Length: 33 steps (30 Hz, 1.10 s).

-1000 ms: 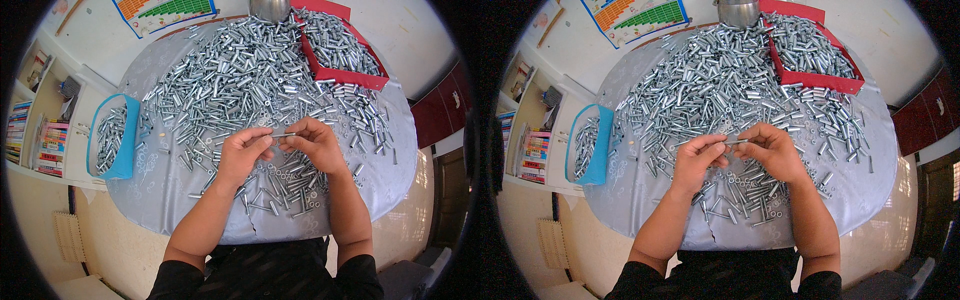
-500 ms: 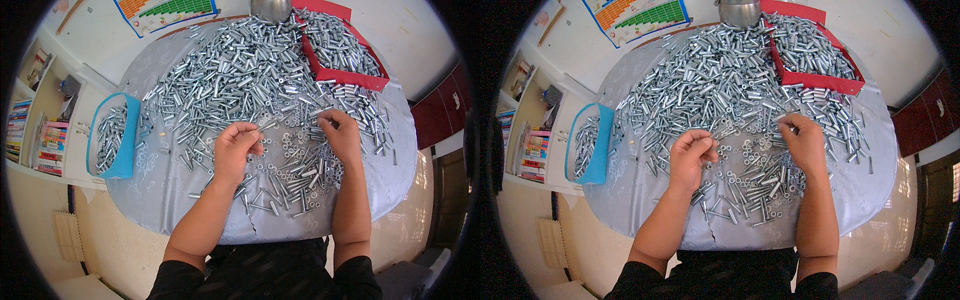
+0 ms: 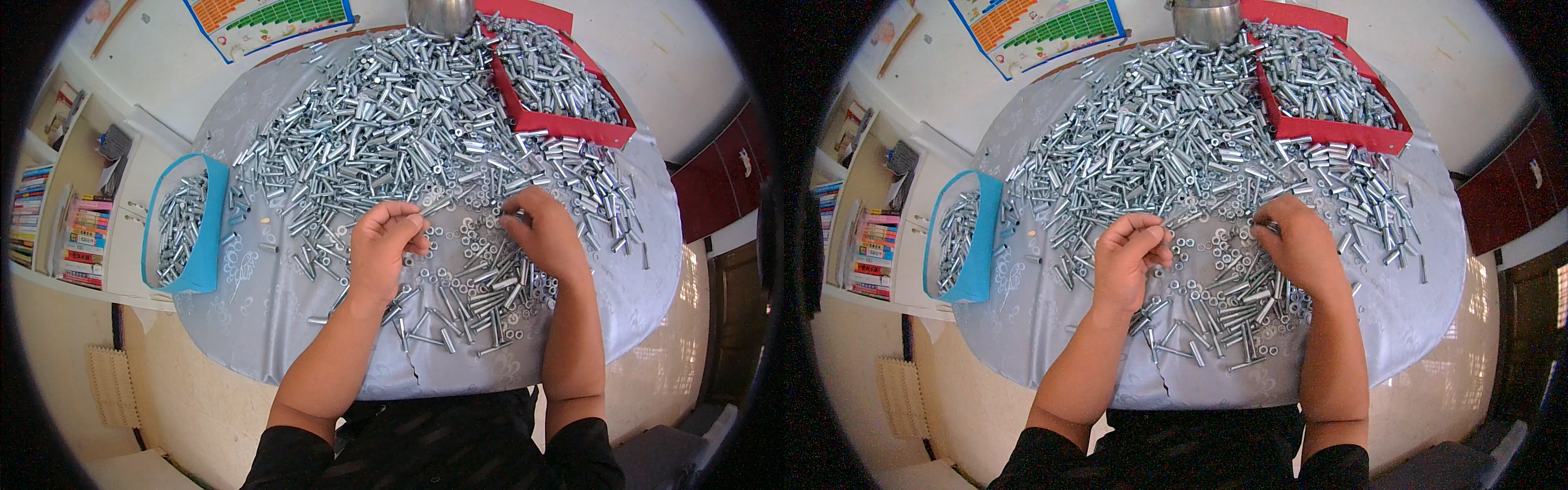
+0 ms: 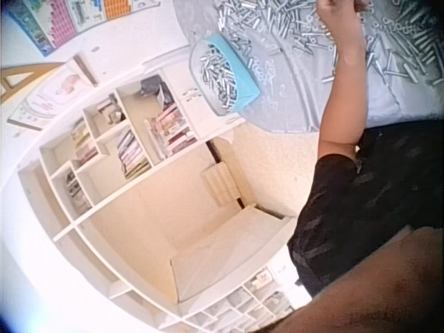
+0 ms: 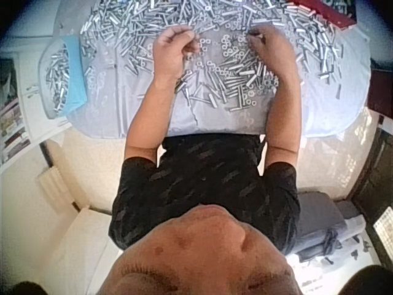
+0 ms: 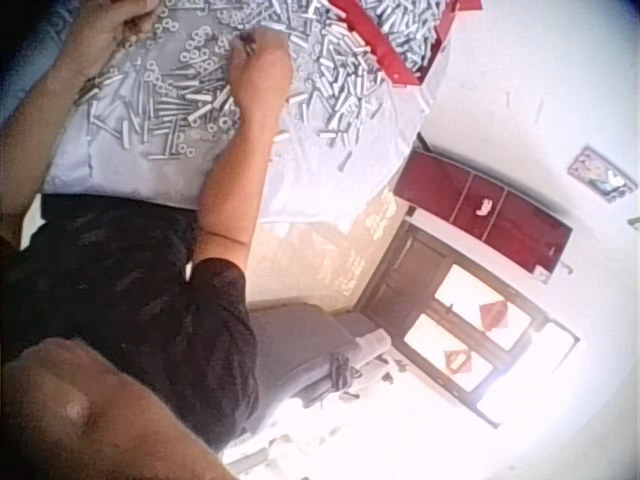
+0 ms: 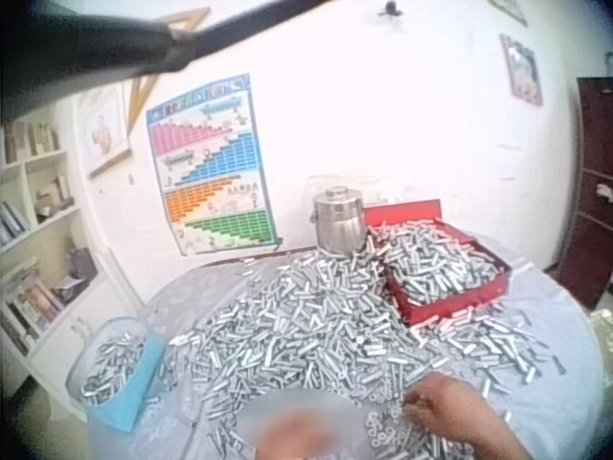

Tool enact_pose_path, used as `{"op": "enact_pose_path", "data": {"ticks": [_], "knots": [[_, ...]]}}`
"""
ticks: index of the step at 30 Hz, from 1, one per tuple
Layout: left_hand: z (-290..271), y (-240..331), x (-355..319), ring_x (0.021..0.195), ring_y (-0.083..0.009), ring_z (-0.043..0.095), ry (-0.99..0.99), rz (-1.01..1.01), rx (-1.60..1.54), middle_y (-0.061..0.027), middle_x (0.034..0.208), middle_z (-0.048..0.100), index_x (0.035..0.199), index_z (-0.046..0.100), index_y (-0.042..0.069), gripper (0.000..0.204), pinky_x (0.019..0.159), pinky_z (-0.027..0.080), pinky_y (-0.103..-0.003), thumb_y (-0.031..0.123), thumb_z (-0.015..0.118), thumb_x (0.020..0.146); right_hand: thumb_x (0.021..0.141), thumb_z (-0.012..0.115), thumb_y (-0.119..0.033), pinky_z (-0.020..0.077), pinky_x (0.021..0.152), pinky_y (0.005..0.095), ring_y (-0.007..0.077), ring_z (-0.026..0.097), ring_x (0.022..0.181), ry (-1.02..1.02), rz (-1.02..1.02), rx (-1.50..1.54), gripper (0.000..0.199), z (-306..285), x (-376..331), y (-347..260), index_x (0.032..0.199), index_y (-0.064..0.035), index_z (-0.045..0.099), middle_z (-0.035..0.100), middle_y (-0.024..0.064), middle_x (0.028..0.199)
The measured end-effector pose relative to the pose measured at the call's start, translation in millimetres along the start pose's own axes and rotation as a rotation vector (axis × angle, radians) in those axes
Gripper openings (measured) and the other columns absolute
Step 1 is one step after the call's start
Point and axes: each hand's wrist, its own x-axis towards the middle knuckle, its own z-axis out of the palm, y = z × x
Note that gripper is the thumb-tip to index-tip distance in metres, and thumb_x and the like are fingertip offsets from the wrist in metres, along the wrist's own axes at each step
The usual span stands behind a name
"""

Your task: The person repeatedly picks up a bolt and a washer from a large pile on a table, threads the washer onto the bolt, and places the assembled pair into a blue bin. The task continues with the same repetitive motion throughout the clip.

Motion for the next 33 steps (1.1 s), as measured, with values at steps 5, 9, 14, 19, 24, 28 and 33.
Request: {"op": "enact_pose_path", "data": {"ticks": [5,9,14,19,24,28,33], "knots": [[-1,-2,1,0.062,-0.0139,0.064,-0.016,-0.009,-0.005,-0.0094,0.082,0.067,0.098,0.063,0.0,0.012,0.056,0.053,-0.028,0.004,0.062,0.087,0.093,0.058,-0.005,0.0524,0.071,0.0274,0.0145,0.064,0.078,0.077,0.151,0.868,0.02,13,5,-12,0.111,0.0044,0.059,0.067,0.0088,0.093],[0,-3,1,0.062,-0.0142,0.064,-0.041,-0.009,-0.007,-0.0095,0.082,0.067,0.098,0.063,0.0,0.013,0.057,0.054,-0.028,0.004,0.062,0.086,0.092,0.058,-0.004,0.0548,0.075,0.0294,0.0177,0.066,0.083,0.138,0.179,1.025,0.019,20,6,-16,0.109,0.0046,0.059,0.068,0.0115,0.099],[0,-2,0,0.062,-0.0141,0.063,-0.053,-0.023,0.013,-0.0092,0.081,0.067,0.098,0.063,0.0,0.013,0.056,0.054,-0.028,0.003,0.062,0.086,0.091,0.059,-0.002,0.056,0.075,0.0305,0.0192,0.067,0.084,0.146,0.157,1.022,0.018,23,5,-17,0.107,0.0048,0.059,0.068,0.0128,0.1],[1,-2,-1,0.062,-0.0138,0.064,-0.069,-0.033,0.043,-0.0086,0.081,0.067,0.098,0.063,0.0,0.012,0.056,0.054,-0.027,0.003,0.062,0.086,0.09,0.06,-0.001,0.0566,0.075,0.0299,0.0199,0.068,0.085,0.129,0.118,1.041,0.017,28,4,-21,0.106,0.0041,0.06,0.068,0.014,0.101],[2,-2,-1,0.063,-0.0131,0.064,-0.061,-0.034,0.052,-0.0078,0.081,0.067,0.097,0.063,0.0,0.011,0.056,0.054,-0.026,0.003,0.062,0.086,0.091,0.06,-0.001,0.0569,0.075,0.0302,0.0207,0.068,0.086,0.114,0.117,1.062,0.016,32,4,-19,0.106,0.0038,0.059,0.068,0.0148,0.102],[2,-3,-1,0.063,-0.0127,0.064,-0.077,-0.031,0.068,-0.0075,0.08,0.067,0.097,0.063,0.0,0.012,0.056,0.054,-0.026,0.004,0.062,0.086,0.09,0.061,-0.001,0.0567,0.075,0.0299,0.0199,0.068,0.086,0.118,0.144,1.075,0.017,31,5,-20,0.106,0.0055,0.059,0.068,0.0142,0.101],[4,-2,-2,0.062,-0.0124,0.063,-0.074,-0.032,0.099,-0.0068,0.079,0.066,0.097,0.064,0.0,0.012,0.055,0.054,-0.026,0.004,0.062,0.086,0.09,0.062,-0.002,0.0568,0.074,0.0302,0.0195,0.068,0.084,0.122,0.154,1.048,0.017,31,5,-20,0.105,0.0055,0.06,0.068,0.0128,0.097]]}}
